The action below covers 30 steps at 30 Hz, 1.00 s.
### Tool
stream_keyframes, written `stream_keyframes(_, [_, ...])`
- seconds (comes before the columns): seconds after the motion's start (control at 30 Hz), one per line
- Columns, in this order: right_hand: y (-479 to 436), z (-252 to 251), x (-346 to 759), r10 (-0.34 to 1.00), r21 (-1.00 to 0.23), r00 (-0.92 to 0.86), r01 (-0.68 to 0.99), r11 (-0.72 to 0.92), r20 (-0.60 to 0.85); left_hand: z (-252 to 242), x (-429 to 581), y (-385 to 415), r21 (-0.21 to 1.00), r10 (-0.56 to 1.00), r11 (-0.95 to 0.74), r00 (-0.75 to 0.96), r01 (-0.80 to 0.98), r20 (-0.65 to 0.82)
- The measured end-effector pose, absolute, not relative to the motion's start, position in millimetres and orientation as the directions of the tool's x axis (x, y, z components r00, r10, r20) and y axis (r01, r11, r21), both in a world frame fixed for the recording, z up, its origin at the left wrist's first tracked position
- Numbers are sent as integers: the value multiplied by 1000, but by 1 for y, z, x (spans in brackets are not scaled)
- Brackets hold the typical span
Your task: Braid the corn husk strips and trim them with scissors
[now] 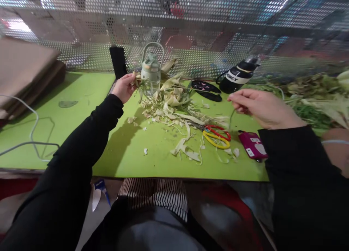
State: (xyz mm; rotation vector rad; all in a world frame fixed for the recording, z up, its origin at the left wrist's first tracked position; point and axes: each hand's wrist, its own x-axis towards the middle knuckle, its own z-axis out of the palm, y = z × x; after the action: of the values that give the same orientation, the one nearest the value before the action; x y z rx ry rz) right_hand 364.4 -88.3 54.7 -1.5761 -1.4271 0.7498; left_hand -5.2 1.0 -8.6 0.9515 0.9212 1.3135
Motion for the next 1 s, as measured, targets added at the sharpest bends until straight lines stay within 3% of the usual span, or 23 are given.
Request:
stream_keyframes(0.03, [-90,59,356,988,-926,157,371,-69,-10,-8,-4,-1,951,998,49,43,-305,-38])
stream_keyframes(0.13, [-94,70,331,985,-983,154,151,-107,-84,4,-7,-11,974,993,115,54,-193,-106])
stream_keyframes(0.27, [-96,73,308,995,-999,97,2,-37,-36,30,-8,-48,989,993,58,108,-140,-43])
stream_keyframes(0.37, [-97,65,288,1000,-999,6,-46,3,3,37,16,-88,981,926,14,373,-195,61])
stream_keyframes(0.53, [-103,45,251,980,-981,-187,-190,39,75,8,70,-122,949,789,103,605,-299,106])
stream_keyframes(0.67, [-100,25,248,975,-954,-147,-273,121,166,-15,73,-121,913,759,221,648,-342,59])
stream_keyframes(0.77, [-92,7,262,979,-955,-44,-234,182,198,-22,63,-119,882,788,318,615,-348,-41])
stream_keyframes(0.83, [-87,-4,273,975,-968,28,-118,224,222,-25,57,-117,861,791,372,604,-347,-98])
stream_keyframes(0.9, [-87,-12,279,961,-950,43,174,260,272,-30,56,-114,849,784,411,604,-332,-143])
stream_keyframes(1.0, [-97,-20,278,894,-685,-143,595,421,425,-37,56,-110,855,774,432,604,-285,-190])
